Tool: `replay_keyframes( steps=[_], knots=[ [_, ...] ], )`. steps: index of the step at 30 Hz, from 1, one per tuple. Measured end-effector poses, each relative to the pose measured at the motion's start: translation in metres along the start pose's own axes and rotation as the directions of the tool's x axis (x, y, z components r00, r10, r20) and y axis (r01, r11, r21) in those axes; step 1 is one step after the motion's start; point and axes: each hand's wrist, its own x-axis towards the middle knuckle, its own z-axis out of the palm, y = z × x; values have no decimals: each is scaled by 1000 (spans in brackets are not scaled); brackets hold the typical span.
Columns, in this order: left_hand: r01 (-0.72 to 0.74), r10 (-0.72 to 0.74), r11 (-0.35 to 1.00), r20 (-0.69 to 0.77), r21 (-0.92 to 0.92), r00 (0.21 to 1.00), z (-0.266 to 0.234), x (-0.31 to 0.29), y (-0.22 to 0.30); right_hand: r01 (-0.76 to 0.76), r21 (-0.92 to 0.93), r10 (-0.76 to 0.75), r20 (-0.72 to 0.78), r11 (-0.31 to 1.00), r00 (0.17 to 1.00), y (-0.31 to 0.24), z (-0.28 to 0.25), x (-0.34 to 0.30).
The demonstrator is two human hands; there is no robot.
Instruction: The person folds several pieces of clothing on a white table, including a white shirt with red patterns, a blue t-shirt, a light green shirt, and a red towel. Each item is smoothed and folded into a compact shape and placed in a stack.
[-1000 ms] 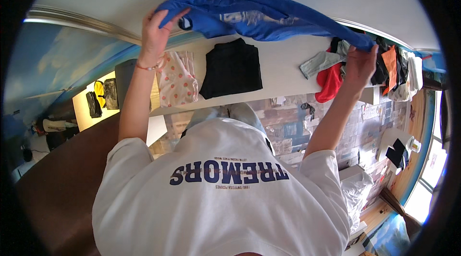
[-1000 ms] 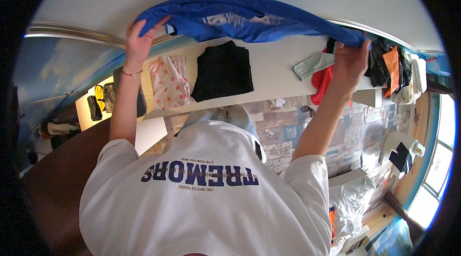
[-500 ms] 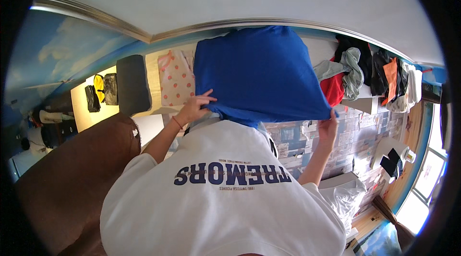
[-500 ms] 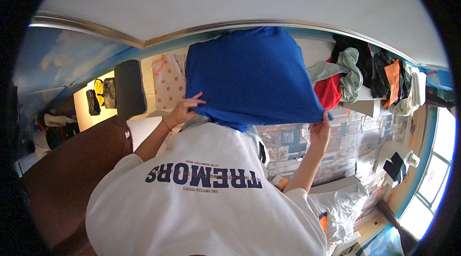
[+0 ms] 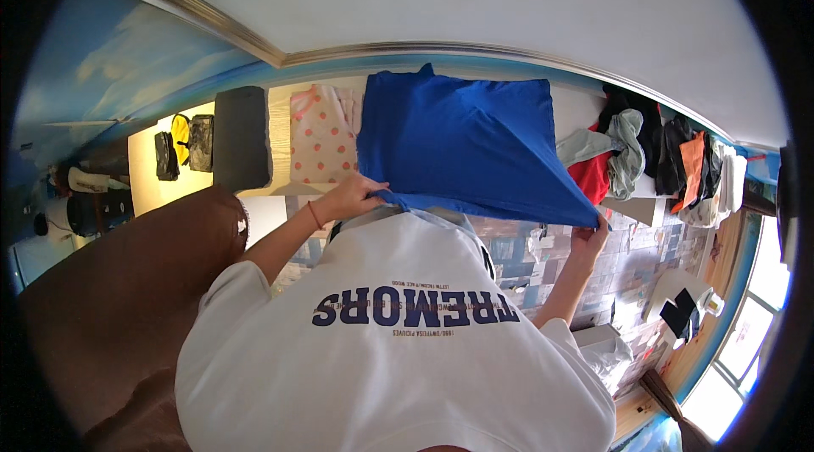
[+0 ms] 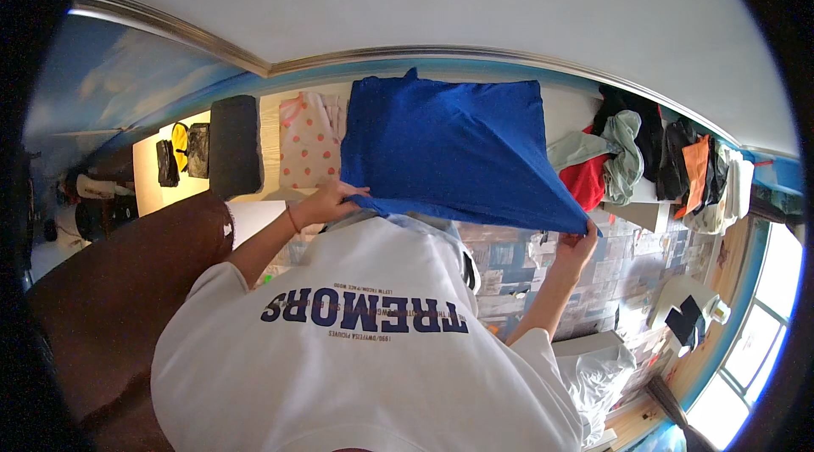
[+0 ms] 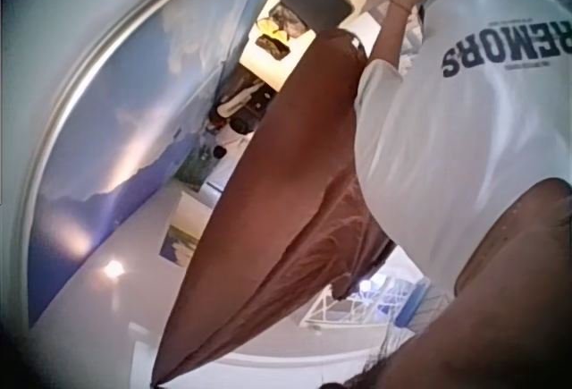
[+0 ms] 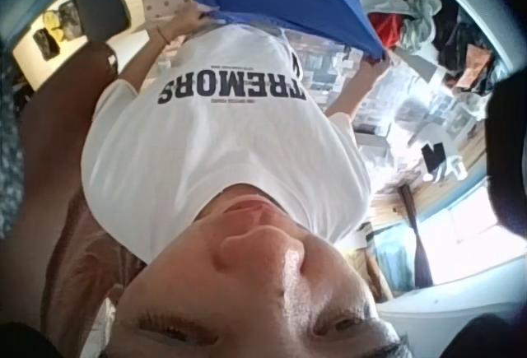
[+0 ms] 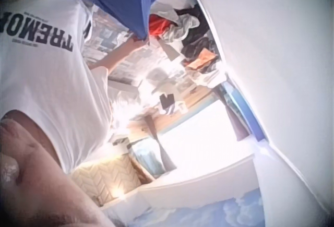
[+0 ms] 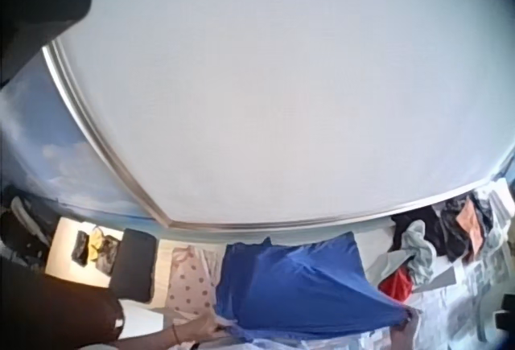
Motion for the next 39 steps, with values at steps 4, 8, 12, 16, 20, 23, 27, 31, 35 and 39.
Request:
replay_keyframes(
  steps=[4,8,12,16,20,23,27,31,35,39],
  knots=[
    [-38,38,999,-21,-35,999,40,-7,-14,-4,-30,1,-96,1000,995,8,-9,1],
    [371,-367,928,90,-36,926,59,-6,-38,-35,19,37,-126,999,991,18,-29,23],
    [533,-521,801,122,-273,845,24,16,-56,-54,77,52,29,996,998,19,1,56],
    [542,-551,343,303,-767,778,-52,63,-26,-76,61,62,209,995,976,19,91,97],
    [438,-668,223,190,-871,719,-73,112,-85,-97,-81,113,231,992,966,42,190,106],
    [420,-724,304,79,-855,685,-66,105,-115,64,-349,56,325,935,944,84,222,95],
    [394,-720,385,-4,-835,694,-32,88,-101,426,-630,80,614,650,785,156,207,63],
    [354,-753,410,-94,-840,651,-16,76,-117,729,-653,63,753,206,656,228,224,9],
    [399,-740,592,-278,-700,612,-3,84,-116,746,-659,27,747,-96,664,254,246,-11],
    [415,-613,771,-386,-483,690,-7,81,-123,613,-773,340,628,164,700,246,263,9]
  ],
)
